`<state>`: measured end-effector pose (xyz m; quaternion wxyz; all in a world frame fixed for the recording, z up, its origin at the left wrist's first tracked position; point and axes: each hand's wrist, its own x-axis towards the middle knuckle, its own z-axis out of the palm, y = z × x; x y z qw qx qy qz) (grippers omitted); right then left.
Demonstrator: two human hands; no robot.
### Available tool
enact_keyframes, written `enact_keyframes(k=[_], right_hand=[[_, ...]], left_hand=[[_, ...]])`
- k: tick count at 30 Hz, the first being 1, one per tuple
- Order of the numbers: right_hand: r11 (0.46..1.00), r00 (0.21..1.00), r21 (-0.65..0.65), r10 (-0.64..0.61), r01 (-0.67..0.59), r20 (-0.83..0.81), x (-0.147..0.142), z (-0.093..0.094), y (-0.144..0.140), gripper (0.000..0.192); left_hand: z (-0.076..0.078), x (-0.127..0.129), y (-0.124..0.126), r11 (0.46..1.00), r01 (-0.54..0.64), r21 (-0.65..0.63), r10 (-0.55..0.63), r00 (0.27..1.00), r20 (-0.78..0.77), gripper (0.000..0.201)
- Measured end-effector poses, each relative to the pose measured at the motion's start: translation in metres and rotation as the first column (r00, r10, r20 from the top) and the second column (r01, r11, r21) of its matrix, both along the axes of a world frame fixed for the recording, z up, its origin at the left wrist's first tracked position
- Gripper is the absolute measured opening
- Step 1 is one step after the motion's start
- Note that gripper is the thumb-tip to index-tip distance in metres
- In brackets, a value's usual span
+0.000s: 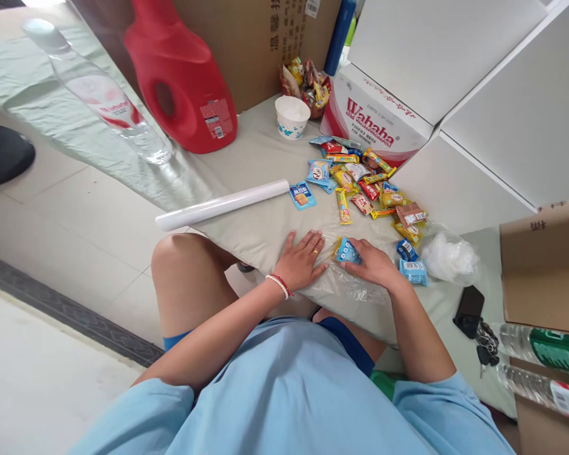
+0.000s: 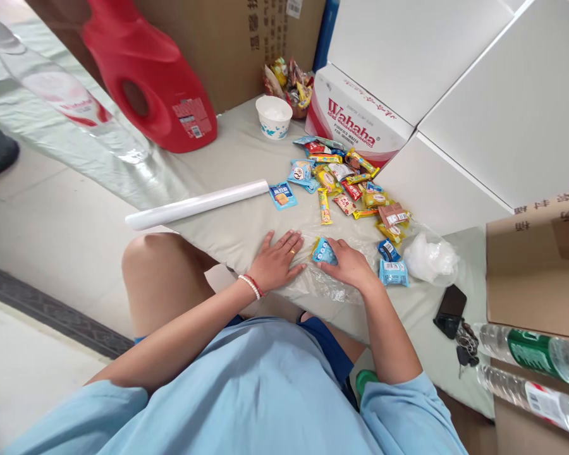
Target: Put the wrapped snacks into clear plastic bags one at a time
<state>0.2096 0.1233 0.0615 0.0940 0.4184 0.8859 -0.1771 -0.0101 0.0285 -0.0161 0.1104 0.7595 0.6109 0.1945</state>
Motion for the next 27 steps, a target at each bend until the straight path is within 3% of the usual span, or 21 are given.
enact_keyframes(k=[3,6,10,13,14,16,18,19,21,23,27], right_hand=[[1.000,1.000,-0.020,-0.014,0.014,0.002,-0.002,0.002,0.001,0.072],[0.998,0.988,0.003,-0.058,0.059,-0.144,0.008,0.007,-0.008,0.071],[0.994,0.910,0.039,-0.074,0.098,-0.407,0.050,0.007,-0.037,0.062],[0.993,0.903,0.102,-0.016,0.066,-0.429,0.085,-0.010,-0.065,0.072],[0.987,0.909,0.134,-0.020,0.083,-0.416,0.094,-0.018,-0.074,0.071],[0.971,0.912,0.187,-0.064,0.151,-0.406,0.104,-0.034,-0.090,0.049],[0.956,0.889,0.200,-0.107,0.215,-0.444,0.108,-0.044,-0.099,0.022],[0.953,0.870,0.188,-0.123,0.239,-0.478,0.108,-0.046,-0.101,0.019],[0.956,0.821,0.123,-0.159,0.267,-0.549,0.108,-0.040,-0.097,0.019],[0.958,0.773,0.017,-0.220,0.285,-0.595,0.108,-0.029,-0.086,0.019],[0.928,0.751,-0.205,-0.373,0.313,-0.545,0.107,-0.009,-0.050,0.032]], left_hand=[[0.003,-0.005,-0.001,1.000,0.005,-0.018,-0.004,1.000,0.025,0.067],[0.007,-0.018,-0.008,0.999,0.037,-0.022,-0.035,0.997,0.067,0.065],[0.012,-0.043,-0.024,0.940,0.338,-0.038,-0.328,0.932,0.157,0.066],[0.014,-0.055,-0.036,0.889,0.449,-0.086,-0.424,0.880,0.215,0.082],[0.014,-0.056,-0.038,0.889,0.446,-0.102,-0.417,0.883,0.217,0.083],[0.014,-0.057,-0.039,0.897,0.425,-0.120,-0.396,0.895,0.203,0.070],[0.013,-0.057,-0.038,0.897,0.424,-0.122,-0.395,0.895,0.209,0.042],[0.014,-0.057,-0.036,0.892,0.434,-0.125,-0.400,0.887,0.229,0.029],[0.016,-0.058,-0.029,0.887,0.441,-0.138,-0.390,0.874,0.292,0.020],[0.023,-0.060,-0.017,0.905,0.397,-0.152,-0.326,0.878,0.351,0.025],[0.046,-0.063,0.015,0.952,0.263,-0.158,-0.181,0.897,0.404,0.030]])
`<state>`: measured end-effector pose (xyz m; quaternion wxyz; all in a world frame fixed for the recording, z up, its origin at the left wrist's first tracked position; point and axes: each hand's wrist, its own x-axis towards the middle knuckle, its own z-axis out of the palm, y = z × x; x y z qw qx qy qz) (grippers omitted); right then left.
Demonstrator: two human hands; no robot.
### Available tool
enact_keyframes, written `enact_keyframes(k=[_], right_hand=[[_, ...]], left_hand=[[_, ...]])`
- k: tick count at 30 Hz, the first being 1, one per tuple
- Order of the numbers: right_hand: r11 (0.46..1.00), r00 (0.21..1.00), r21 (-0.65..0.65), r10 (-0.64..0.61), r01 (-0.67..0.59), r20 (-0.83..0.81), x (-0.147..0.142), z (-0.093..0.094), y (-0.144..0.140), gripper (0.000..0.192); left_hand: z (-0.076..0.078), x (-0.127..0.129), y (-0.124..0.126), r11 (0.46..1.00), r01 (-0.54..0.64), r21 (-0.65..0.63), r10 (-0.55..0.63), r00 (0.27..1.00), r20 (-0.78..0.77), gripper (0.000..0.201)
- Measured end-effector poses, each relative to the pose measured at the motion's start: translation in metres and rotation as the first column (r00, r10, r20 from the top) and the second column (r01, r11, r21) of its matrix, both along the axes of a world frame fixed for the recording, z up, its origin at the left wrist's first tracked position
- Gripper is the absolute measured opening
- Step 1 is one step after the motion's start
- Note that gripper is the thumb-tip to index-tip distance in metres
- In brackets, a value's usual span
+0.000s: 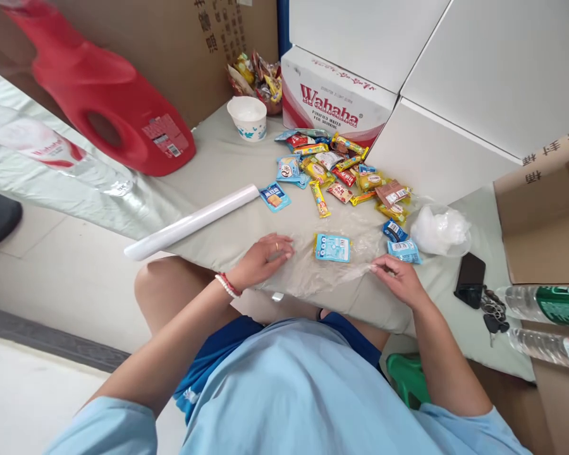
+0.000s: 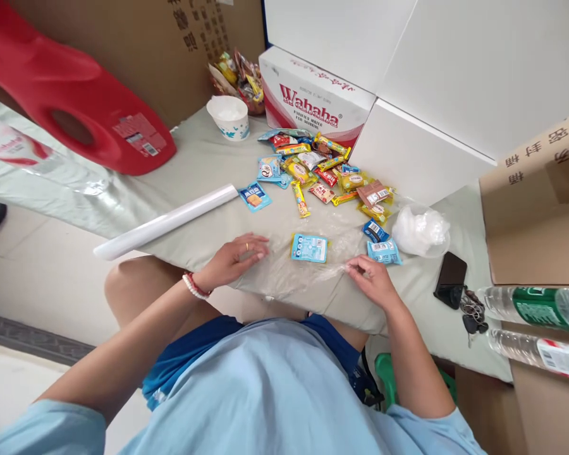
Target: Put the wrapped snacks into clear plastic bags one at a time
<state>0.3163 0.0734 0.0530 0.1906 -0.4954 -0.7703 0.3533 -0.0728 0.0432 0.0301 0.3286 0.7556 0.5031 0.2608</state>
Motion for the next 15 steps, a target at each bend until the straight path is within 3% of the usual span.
enact_keyframes(k=[2,4,6,8,10,13,15], right_hand=[[0.997,1.000,-0.070,-0.025,0.026,0.006,-0.003,0.004,0.016,0.038],[0.993,1.000,-0.119,-0.029,0.028,-0.008,-0.006,0.003,0.027,0.040],[0.986,0.999,-0.167,-0.018,0.012,-0.035,-0.008,0.001,0.032,0.041],[0.977,0.998,-0.214,-0.014,-0.001,-0.067,-0.009,-0.002,0.032,0.042],[0.968,0.994,-0.251,-0.033,0.006,-0.101,-0.008,-0.004,0.030,0.042],[0.955,0.986,-0.295,-0.080,0.034,-0.147,-0.005,-0.007,0.027,0.044],[0.942,0.979,-0.330,-0.118,0.057,-0.168,-0.003,-0.007,0.026,0.046]], left_hand=[[0.012,0.001,0.009,0.998,0.057,0.012,-0.057,0.998,-0.038,0.031],[0.017,0.004,0.010,0.976,0.214,0.036,-0.207,0.968,-0.141,0.048],[0.015,0.009,0.004,0.939,0.339,0.067,-0.311,0.913,-0.263,0.073],[0.008,0.015,-0.002,0.924,0.368,0.102,-0.315,0.886,-0.341,0.083],[-0.001,0.019,-0.004,0.933,0.341,0.118,-0.279,0.889,-0.363,0.071],[-0.009,0.022,0.004,0.963,0.246,0.105,-0.201,0.925,-0.323,0.024],[-0.011,0.022,0.010,0.983,0.161,0.091,-0.136,0.963,-0.233,0.017]])
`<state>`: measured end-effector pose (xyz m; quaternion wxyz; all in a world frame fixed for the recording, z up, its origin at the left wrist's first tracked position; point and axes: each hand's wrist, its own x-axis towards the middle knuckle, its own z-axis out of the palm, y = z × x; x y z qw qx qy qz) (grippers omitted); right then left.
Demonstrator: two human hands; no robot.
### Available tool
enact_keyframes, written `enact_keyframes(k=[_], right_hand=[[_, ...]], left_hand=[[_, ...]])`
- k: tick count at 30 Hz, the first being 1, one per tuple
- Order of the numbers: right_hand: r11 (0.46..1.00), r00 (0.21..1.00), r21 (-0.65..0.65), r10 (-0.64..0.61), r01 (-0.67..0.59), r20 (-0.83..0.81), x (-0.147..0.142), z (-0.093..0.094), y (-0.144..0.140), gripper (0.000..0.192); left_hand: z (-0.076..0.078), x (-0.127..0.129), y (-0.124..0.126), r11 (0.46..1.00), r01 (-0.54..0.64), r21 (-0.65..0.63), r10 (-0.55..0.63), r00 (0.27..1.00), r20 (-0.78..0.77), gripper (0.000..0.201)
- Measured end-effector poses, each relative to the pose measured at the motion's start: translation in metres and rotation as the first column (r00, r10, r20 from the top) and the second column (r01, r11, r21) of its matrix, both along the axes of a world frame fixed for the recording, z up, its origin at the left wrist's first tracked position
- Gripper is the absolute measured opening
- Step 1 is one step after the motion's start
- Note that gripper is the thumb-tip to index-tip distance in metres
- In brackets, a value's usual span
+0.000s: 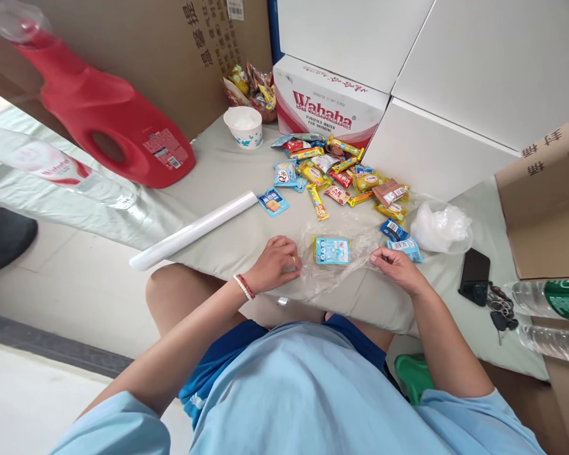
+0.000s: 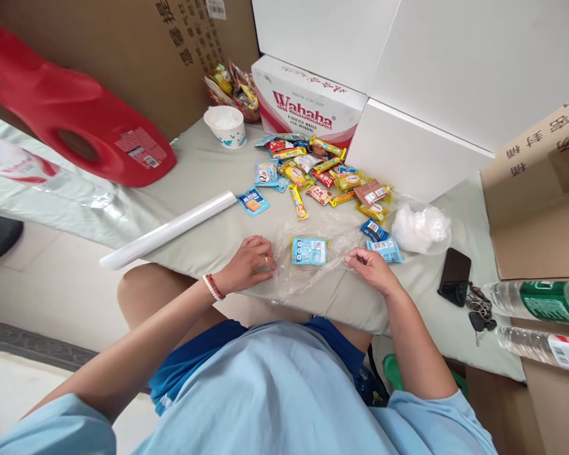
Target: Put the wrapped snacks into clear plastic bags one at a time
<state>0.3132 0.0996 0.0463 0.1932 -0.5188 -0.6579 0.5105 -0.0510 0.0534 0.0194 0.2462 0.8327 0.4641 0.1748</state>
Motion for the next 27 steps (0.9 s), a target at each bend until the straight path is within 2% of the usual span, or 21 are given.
enact_keyframes(k=[5,9,11,13,15,17,18,20,22,24,27], right_hand=[[0.986,0.996,-0.147,-0.084,0.081,-0.013,0.004,0.000,0.003,0.054],[0.972,0.994,-0.207,-0.108,0.111,0.024,0.005,-0.008,0.007,0.056],[0.985,0.992,-0.138,-0.095,0.107,0.089,0.008,-0.014,0.008,0.056],[0.996,0.967,0.011,-0.084,0.084,0.240,0.013,-0.016,0.011,0.054],[0.981,0.889,0.189,-0.115,0.033,0.443,0.016,-0.014,0.016,0.044],[0.943,0.799,0.330,-0.161,-0.050,0.579,0.012,-0.006,0.026,0.031],[0.918,0.779,0.383,-0.169,-0.097,0.604,0.007,-0.002,0.034,0.028],[0.865,0.786,0.463,-0.147,-0.192,0.600,-0.011,0.006,0.053,0.030],[0.827,0.801,0.494,-0.094,-0.268,0.592,-0.036,0.008,0.077,0.041],[0.839,0.790,0.446,-0.033,-0.311,0.612,-0.063,0.005,0.100,0.057],[0.913,0.770,0.269,0.071,-0.305,0.634,-0.094,-0.002,0.126,0.071]], left_hand=[[-0.008,0.001,0.008,0.970,-0.219,-0.102,0.238,0.936,0.258,0.025],[-0.019,0.006,0.008,0.912,-0.399,-0.099,0.411,0.874,0.261,0.032],[-0.023,0.011,0.009,0.884,-0.460,-0.079,0.466,0.860,0.207,0.037],[-0.026,0.016,0.010,0.851,-0.523,-0.047,0.524,0.842,0.131,0.040],[-0.028,0.021,0.011,0.811,-0.585,-0.008,0.585,0.810,0.048,0.040],[-0.028,0.026,0.011,0.772,-0.635,0.021,0.635,0.772,-0.015,0.033],[-0.027,0.028,0.011,0.756,-0.654,0.030,0.655,0.755,-0.032,0.028],[-0.024,0.034,0.010,0.730,-0.683,0.037,0.684,0.729,-0.042,0.025],[-0.019,0.040,0.011,0.714,-0.699,0.032,0.700,0.713,-0.046,0.043],[-0.015,0.046,0.014,0.714,-0.700,0.016,0.699,0.712,-0.056,0.065],[-0.011,0.052,0.026,0.719,-0.694,-0.044,0.693,0.720,-0.034,0.086]])
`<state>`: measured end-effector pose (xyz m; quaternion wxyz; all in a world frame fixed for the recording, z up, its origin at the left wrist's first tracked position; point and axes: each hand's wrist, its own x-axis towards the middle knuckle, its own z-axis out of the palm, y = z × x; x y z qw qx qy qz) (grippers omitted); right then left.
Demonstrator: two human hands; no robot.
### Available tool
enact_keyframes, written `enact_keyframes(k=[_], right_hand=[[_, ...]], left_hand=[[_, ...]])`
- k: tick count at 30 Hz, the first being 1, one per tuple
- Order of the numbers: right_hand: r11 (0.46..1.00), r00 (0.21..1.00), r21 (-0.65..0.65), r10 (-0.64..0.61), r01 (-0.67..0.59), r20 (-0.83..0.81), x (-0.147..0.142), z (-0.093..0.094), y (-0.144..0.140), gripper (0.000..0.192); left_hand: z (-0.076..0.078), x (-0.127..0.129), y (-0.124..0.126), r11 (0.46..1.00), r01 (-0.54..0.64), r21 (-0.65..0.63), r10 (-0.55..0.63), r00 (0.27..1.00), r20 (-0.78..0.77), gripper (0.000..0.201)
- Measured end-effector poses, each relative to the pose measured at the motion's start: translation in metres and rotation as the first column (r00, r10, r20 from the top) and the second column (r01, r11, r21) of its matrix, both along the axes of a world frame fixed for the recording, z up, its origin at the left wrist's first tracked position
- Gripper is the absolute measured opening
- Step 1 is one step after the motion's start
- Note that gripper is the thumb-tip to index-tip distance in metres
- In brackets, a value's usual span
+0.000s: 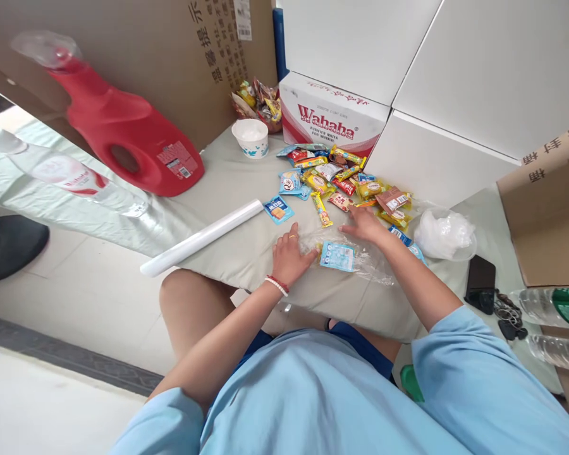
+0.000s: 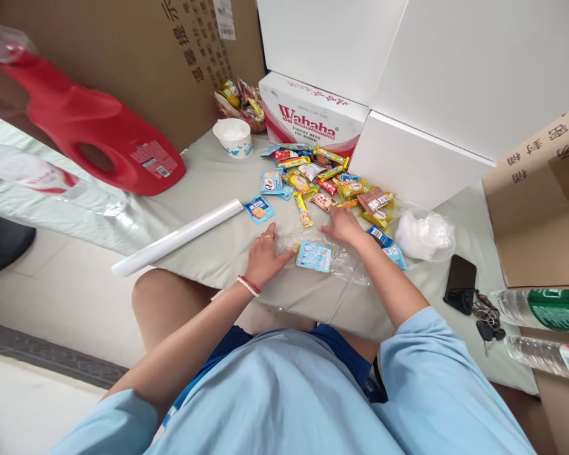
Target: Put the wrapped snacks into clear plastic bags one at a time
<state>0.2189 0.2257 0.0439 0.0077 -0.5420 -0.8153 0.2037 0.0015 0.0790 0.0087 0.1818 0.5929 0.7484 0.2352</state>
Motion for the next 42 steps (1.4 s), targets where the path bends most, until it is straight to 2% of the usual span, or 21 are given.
enact_keyframes(k=[1,3,5,9,12,14,16,18,20,24,27,29,30,32,33,34,36,38,40,42], right_hand=[[0.998,1.000,-0.061,-0.007,0.007,-0.001,-0.007,-0.001,0.006,0.066],[0.989,1.000,-0.146,0.000,-0.003,-0.019,-0.014,-0.001,0.013,0.043],[0.981,0.998,-0.191,0.033,-0.041,-0.048,-0.014,0.003,0.015,0.024],[0.975,0.974,-0.172,0.102,-0.138,-0.204,-0.005,0.018,0.000,0.026],[0.951,0.907,-0.029,0.285,-0.308,-0.310,0.001,0.027,-0.029,0.033],[0.893,0.866,0.039,0.445,-0.448,-0.227,0.003,0.029,-0.055,0.040],[0.827,0.824,0.031,0.562,-0.561,-0.071,0.003,0.027,-0.080,0.044],[0.786,0.784,0.002,0.617,-0.618,0.062,0.002,0.022,-0.101,0.046],[0.771,0.764,-0.002,0.631,-0.637,0.131,0.001,0.016,-0.114,0.048],[0.776,0.768,0.021,0.619,-0.630,0.166,-0.001,0.010,-0.123,0.048],[0.780,0.769,0.028,0.610,-0.625,0.190,-0.006,0.010,-0.123,0.047],[0.781,0.769,0.031,0.606,-0.623,0.202,-0.010,0.011,-0.123,0.047],[0.784,0.773,0.034,0.602,-0.620,0.202,-0.011,0.012,-0.124,0.047],[0.791,0.785,0.044,0.595,-0.610,0.172,-0.010,0.014,-0.126,0.043],[0.801,0.799,0.055,0.586,-0.596,0.133,-0.008,0.015,-0.128,0.041],[0.819,0.821,0.071,0.565,-0.570,0.078,-0.005,0.016,-0.129,0.042],[0.875,0.876,0.104,0.480,-0.473,-0.052,0.003,0.014,-0.131,0.051],[0.932,0.925,0.122,0.357,-0.342,-0.135,0.010,0.007,-0.132,0.050],[0.961,0.954,0.130,0.261,-0.242,-0.151,0.011,-0.003,-0.133,0.044],[0.971,0.963,0.139,0.215,-0.193,-0.160,0.007,-0.014,-0.133,0.041]], left_hand=[[0.000,0.001,0.005,1.000,-0.004,-0.019,0.005,0.999,0.038,0.091],[0.000,0.002,0.014,0.997,-0.019,-0.077,0.027,0.995,0.098,0.094],[-0.001,0.001,0.022,0.988,-0.017,-0.152,0.034,0.993,0.109,0.082],[0.000,0.003,0.030,0.974,0.020,-0.225,-0.004,0.997,0.073,0.032],[0.001,0.005,0.030,0.976,0.010,-0.218,0.011,0.995,0.097,0.019],[0.000,0.006,0.029,0.979,0.000,-0.206,0.026,0.992,0.122,0.014],[-0.001,0.005,0.028,0.981,-0.007,-0.192,0.036,0.988,0.147,0.009],[-0.001,-0.001,0.028,0.984,0.003,-0.181,0.032,0.981,0.192,0.008],[-0.001,-0.010,0.029,0.984,0.037,-0.172,0.008,0.967,0.256,0.015],[0.005,-0.026,0.030,0.986,0.117,-0.117,-0.064,0.923,0.380,0.034],[0.009,-0.019,0.030,0.992,0.106,-0.072,-0.067,0.909,0.412,0.035],[0.011,-0.007,0.031,0.994,0.072,-0.082,-0.035,0.921,0.387,0.045],[0.012,-0.001,0.031,0.993,0.064,-0.100,-0.025,0.937,0.349,0.059],[0.012,0.006,0.030,0.985,0.089,-0.149,-0.047,0.964,0.260,0.085],[0.013,0.006,0.029,0.977,0.119,-0.175,-0.077,0.970,0.230,0.087],[0.013,0.003,0.028,0.968,0.155,-0.196,-0.111,0.970,0.218,0.080],[0.013,-0.010,0.022,0.952,0.214,-0.221,-0.160,0.958,0.239,0.050],[0.015,-0.027,0.014,0.949,0.221,-0.225,-0.165,0.956,0.242,0.022],[0.019,-0.037,0.005,0.959,0.188,-0.214,-0.140,0.965,0.221,0.012],[0.024,-0.035,-0.004,0.973,0.145,-0.179,-0.104,0.969,0.223,0.015]])
